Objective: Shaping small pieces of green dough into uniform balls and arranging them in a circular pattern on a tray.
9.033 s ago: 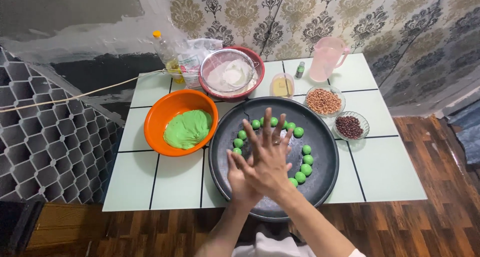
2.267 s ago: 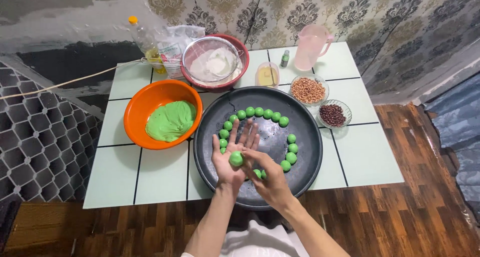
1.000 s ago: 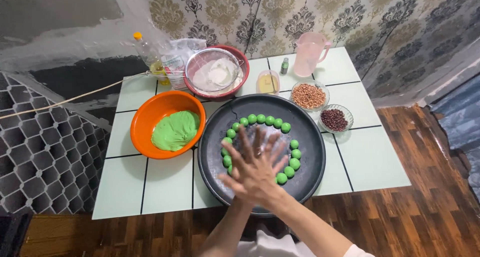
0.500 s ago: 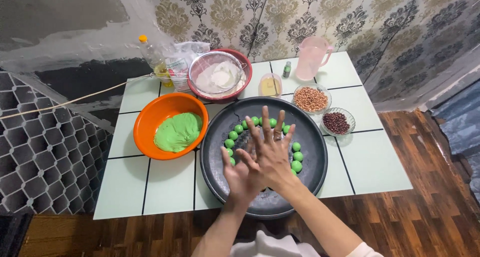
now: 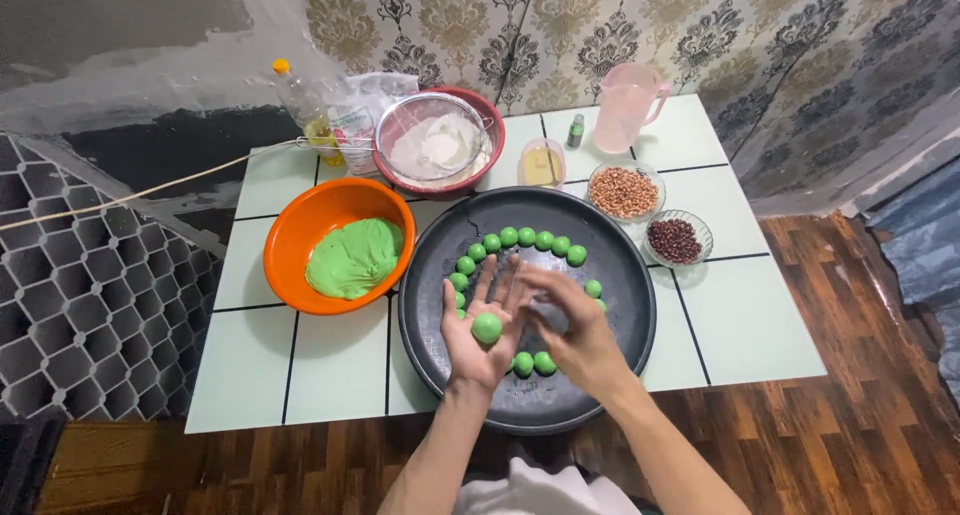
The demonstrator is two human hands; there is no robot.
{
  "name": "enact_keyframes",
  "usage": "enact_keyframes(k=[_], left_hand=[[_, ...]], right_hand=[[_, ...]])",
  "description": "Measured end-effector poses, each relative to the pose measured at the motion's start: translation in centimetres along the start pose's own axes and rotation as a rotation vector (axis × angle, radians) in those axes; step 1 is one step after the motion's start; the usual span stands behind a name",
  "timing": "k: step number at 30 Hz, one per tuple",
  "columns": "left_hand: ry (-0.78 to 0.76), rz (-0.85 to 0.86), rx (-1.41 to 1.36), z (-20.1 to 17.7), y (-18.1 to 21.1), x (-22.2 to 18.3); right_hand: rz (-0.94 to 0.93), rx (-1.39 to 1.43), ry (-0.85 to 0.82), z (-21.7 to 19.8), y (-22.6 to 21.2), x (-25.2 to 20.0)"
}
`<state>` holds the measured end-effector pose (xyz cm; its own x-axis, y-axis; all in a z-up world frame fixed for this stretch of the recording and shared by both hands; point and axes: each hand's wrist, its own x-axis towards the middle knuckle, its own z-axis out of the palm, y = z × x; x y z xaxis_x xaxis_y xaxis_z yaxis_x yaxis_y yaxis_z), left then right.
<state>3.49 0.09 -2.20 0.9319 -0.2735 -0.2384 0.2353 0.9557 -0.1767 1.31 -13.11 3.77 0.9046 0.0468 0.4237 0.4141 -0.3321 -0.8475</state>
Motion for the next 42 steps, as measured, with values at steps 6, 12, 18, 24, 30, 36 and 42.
enact_keyframes(k=[6,12,18,24,30,36,42], left_hand=[[0.247,0.052,0.360,-2.3,1.0,1.6],[0.278,0.080,0.561,-1.3,0.0,1.1],[0.163,0.118,0.818,-1.1,-1.7,1.6],[0.089,0.179,1.068,-1.8,-3.2,2.0],[0.170,0.169,1.016,-2.8,-1.4,2.4],[0.307,0.113,0.831,-5.7,1.7,0.5],[0.373,0.101,0.753,-7.5,3.2,-0.4]], right_hand=[[0.230,0.061,-0.199,2.8,3.6,-3.2],[0.584,0.476,-0.144,3.4,8.2,-5.4],[0.657,0.636,0.000,2.9,10.1,-6.0],[0.787,0.758,0.111,2.9,11.3,-6.6],[0.905,1.015,0.184,0.6,16.8,-5.8],[0.819,0.677,0.399,-2.7,28.4,-2.5],[0.687,-0.260,0.176,-3.5,35.3,-0.2]])
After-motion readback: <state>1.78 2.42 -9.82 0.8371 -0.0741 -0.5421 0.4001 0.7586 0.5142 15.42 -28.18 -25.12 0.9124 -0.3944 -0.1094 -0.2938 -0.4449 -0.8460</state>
